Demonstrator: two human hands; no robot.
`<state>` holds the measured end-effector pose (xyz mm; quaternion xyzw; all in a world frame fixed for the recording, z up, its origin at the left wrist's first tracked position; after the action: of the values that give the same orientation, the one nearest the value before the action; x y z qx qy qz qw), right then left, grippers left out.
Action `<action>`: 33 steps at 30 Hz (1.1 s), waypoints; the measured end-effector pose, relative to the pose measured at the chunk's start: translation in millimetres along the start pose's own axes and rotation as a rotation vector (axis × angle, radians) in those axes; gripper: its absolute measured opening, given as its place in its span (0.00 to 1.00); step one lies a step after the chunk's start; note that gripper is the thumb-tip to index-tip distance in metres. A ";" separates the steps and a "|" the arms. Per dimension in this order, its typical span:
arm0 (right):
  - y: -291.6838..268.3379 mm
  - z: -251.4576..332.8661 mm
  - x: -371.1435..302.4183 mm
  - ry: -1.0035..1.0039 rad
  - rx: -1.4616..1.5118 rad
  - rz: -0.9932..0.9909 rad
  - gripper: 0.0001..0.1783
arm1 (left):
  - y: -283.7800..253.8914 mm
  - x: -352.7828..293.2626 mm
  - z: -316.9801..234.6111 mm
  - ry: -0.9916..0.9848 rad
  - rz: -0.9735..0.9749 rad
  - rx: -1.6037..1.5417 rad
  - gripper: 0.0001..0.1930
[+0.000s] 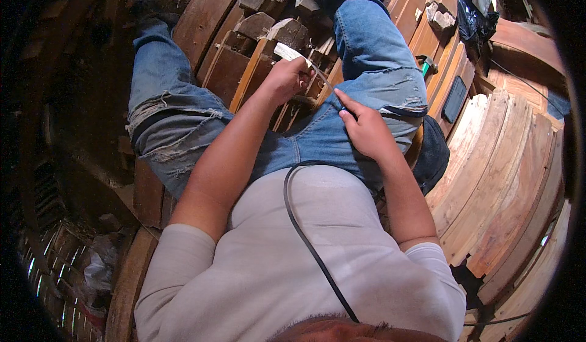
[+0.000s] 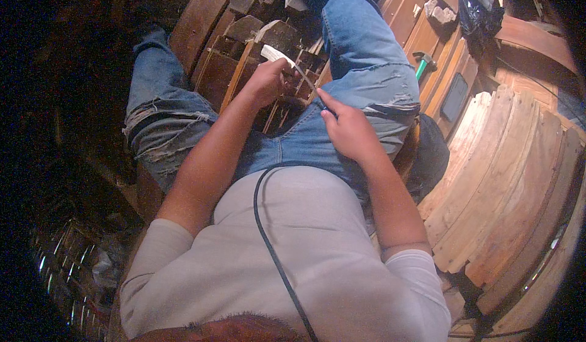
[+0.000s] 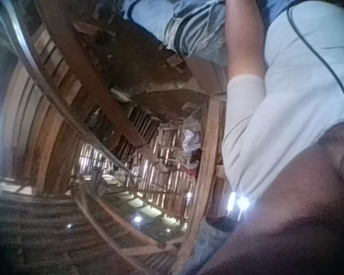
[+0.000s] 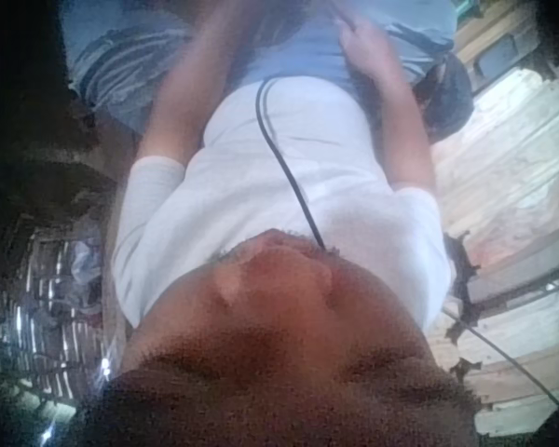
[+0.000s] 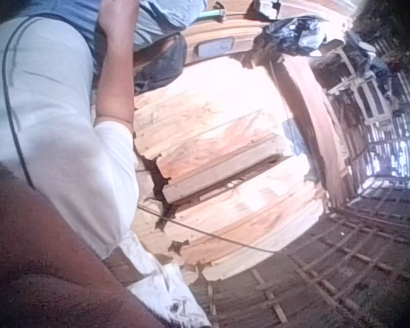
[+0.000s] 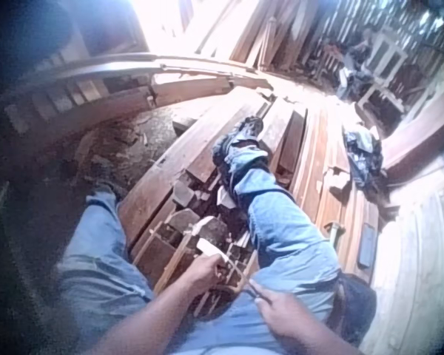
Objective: The person sits on the floor and uses a chisel to carve a small rectangular piece of light-colored wood. They hold the wood in their left hand and the chisel in their right, making repeated shaving motions to shape the object. The person occasionally rotates the wood to work on different sides.
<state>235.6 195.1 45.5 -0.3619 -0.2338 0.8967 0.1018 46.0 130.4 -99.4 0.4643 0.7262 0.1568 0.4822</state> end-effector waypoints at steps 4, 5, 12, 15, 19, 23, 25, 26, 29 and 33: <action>-0.8 -4.0 3.1 -0.060 0.009 -0.016 0.27 | 3.7 -1.4 -0.8 -0.001 -0.025 -0.028 0.07; -0.8 -3.8 4.1 -0.058 0.008 -0.015 0.27 | 2.9 -0.2 0.5 0.010 -0.028 -0.047 0.07; -11.2 14.1 6.2 0.074 0.029 0.063 0.27 | -2.0 3.7 -2.0 -0.004 0.061 -0.053 0.05; -11.7 7.8 8.4 -0.011 -0.020 0.015 0.27 | 1.4 0.1 -3.8 0.004 0.036 -0.040 0.06; -11.4 0.8 8.2 0.012 -0.085 0.105 0.27 | -11.8 4.9 9.3 0.024 0.040 0.300 0.09; -6.2 -7.0 7.4 0.006 -0.058 0.121 0.27 | -8.2 3.4 14.4 0.085 -0.033 0.335 0.10; -4.9 -7.1 6.0 0.001 -0.031 0.109 0.27 | -4.6 -0.1 7.0 0.076 0.001 0.285 0.10; -4.8 -4.6 5.1 0.003 -0.021 0.102 0.27 | -4.3 -1.3 3.6 0.058 0.016 0.271 0.09; -6.7 2.1 3.6 0.017 0.012 0.104 0.27 | -3.6 0.5 3.5 0.010 0.023 0.116 0.07; -6.7 4.3 4.5 0.002 0.043 0.092 0.27 | -1.4 0.8 2.3 0.012 -0.002 0.039 0.05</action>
<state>229.4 201.1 48.8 -0.3709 -0.1977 0.9048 0.0683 47.1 129.8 -101.9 0.4720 0.7325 0.1448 0.4687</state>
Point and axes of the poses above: each hand's wrist, its own x-axis towards the middle knuckle, its own y-axis out of the palm, z = x × y, the point moved 3 cm from there along x, towards the middle knuckle, and after that the axes turned 11 degrees about z, right-handed, at the moved point
